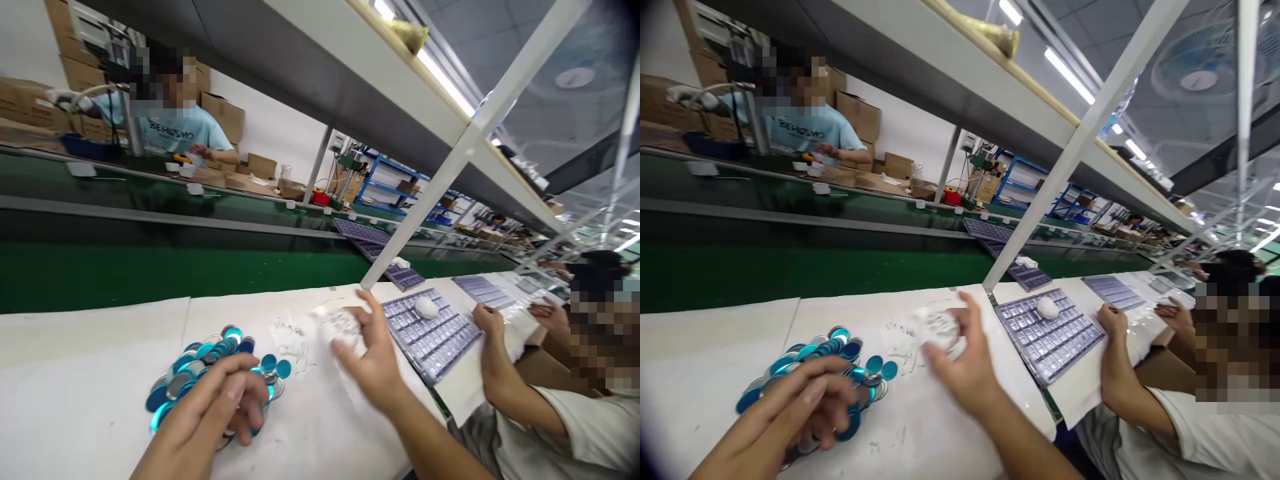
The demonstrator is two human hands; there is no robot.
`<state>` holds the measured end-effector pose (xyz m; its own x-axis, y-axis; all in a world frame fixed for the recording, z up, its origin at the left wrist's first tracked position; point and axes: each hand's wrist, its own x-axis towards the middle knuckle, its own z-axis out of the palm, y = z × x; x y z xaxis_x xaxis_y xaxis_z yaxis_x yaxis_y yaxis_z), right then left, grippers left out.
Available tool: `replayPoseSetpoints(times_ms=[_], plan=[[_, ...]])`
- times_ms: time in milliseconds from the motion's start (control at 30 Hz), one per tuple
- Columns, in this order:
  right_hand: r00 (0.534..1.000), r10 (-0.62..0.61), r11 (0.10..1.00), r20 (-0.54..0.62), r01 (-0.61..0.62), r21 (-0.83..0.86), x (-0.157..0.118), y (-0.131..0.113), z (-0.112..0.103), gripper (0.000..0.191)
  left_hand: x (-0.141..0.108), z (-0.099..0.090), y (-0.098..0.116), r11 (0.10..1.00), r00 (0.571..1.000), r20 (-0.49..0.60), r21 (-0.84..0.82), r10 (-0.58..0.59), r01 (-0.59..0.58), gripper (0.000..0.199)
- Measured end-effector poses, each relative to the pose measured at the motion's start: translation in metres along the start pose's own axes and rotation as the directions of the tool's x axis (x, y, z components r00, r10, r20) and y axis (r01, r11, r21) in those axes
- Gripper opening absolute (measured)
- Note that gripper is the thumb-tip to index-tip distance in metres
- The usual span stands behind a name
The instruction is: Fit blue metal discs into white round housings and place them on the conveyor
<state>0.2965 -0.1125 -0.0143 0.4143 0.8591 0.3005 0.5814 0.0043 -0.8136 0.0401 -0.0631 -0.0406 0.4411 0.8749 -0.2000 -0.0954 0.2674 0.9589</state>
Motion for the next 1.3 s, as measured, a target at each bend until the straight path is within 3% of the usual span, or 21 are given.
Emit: replayPoseSetpoints(times_ms=[67,133,167,267,300,467,633,733,833,933,1033,1300], plan=[[0.974,-0.129,0.981,0.186,0.098,0.165,-0.015,-0.033,0.041,0.097,0.004,0.003,0.013,0.935,0.985,0.123,-0.317,-0.124,0.158,0.04],[0.937,-0.159,0.977,0.31,0.104,0.186,-0.018,-0.052,0.067,0.095,0.006,0.003,0.022,0.848,0.974,0.159,-0.482,-0.161,0.219,0.036],[0.922,-0.165,0.982,0.351,0.119,0.149,-0.014,-0.056,0.073,0.084,0.007,0.002,0.024,0.827,0.974,0.139,-0.515,-0.178,0.224,0.035],[0.867,-0.197,0.97,0.457,0.24,-0.038,0.008,-0.049,0.072,0.031,0.007,-0.003,0.029,0.802,0.972,0.039,-0.558,-0.232,0.214,0.041],[0.844,-0.198,0.954,0.498,0.283,-0.101,0.016,-0.043,0.07,0.024,0.006,-0.004,0.031,0.798,0.97,0.01,-0.565,-0.245,0.208,0.042],[0.718,-0.148,0.902,0.68,0.38,-0.204,0.033,-0.019,0.075,0.013,0.003,-0.005,0.041,0.837,0.965,-0.059,-0.512,-0.256,0.191,0.044],[0.687,-0.106,0.924,0.719,0.335,-0.184,0.036,-0.021,0.076,0.018,-0.001,-0.003,0.045,0.865,0.981,-0.047,-0.481,-0.186,0.141,0.044],[0.684,-0.103,0.952,0.722,0.277,-0.126,0.034,-0.039,0.06,0.015,-0.003,-0.003,0.045,0.897,0.994,-0.049,-0.438,-0.096,0.065,0.048],[0.732,-0.141,0.985,0.666,0.037,0.168,0.021,-0.062,0.047,0.011,-0.004,-0.003,0.044,0.935,0.998,-0.055,-0.355,-0.007,-0.013,0.052],[0.807,-0.172,0.85,0.565,-0.168,0.5,0.001,-0.08,0.048,0.014,-0.004,-0.003,0.042,0.947,0.998,-0.038,-0.315,0.057,-0.066,0.052],[0.833,-0.223,0.816,0.506,-0.124,0.564,-0.012,-0.086,0.06,0.007,-0.006,-0.004,0.037,0.957,0.998,-0.014,-0.282,0.062,-0.064,0.054],[0.877,-0.269,0.868,0.398,0.042,0.494,-0.013,-0.086,0.073,0.006,-0.008,-0.004,0.033,0.97,0.996,-0.023,-0.229,0.081,-0.084,0.052]])
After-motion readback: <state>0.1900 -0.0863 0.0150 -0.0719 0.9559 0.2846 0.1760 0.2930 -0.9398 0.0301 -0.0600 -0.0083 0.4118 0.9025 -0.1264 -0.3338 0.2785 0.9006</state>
